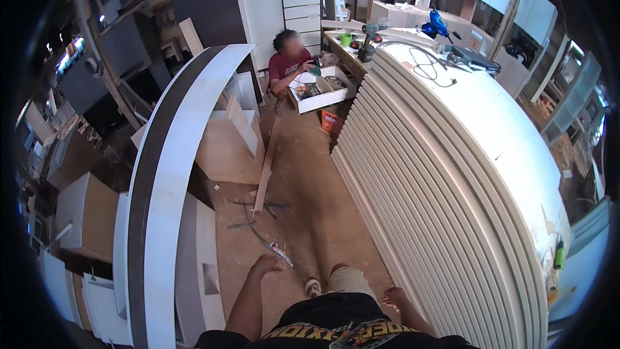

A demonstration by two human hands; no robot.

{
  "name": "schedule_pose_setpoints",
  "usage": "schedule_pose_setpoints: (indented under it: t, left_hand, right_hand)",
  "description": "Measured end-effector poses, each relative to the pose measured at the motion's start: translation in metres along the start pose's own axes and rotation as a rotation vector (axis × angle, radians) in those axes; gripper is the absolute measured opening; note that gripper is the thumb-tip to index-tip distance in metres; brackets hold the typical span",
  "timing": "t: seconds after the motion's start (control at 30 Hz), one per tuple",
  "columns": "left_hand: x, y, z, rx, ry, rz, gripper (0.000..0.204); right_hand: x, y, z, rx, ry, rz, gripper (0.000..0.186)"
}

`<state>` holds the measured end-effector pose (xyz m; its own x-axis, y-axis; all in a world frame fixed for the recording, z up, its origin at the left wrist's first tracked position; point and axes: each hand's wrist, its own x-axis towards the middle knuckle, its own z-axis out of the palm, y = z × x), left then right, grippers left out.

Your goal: The person applies a liquid substance from a bottle onto a white plastic applicator and rubs it onto a wooden surface, then uses a heat gun to dry the area before sanding a small piece of wood with sandpaper.

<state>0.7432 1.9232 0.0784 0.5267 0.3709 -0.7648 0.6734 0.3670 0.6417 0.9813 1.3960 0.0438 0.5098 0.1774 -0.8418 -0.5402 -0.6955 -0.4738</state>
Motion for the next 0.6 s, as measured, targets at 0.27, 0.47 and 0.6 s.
schedule_pose_setpoints:
  t: [0.27, 0.47, 0.6]
  left_hand:
    - [0.2, 0.32, -0.014, 0.14, -0.207, 0.22, 0.039]
    - [0.318, 0.403, -0.069, 1.383, -0.452, 0.526, 0.057]
    - [0.393, 0.415, -0.142, 0.93, -0.367, 0.407, 0.064]
  right_hand:
    - [0.165, -0.134, 0.01, 0.03, -0.159, 0.236, 0.027]
    - [0.318, -0.439, 0.034, -0.815, -0.084, -0.286, 0.032]
    - [0.367, -0.721, 0.04, -0.243, -0.031, -0.292, 0.026]
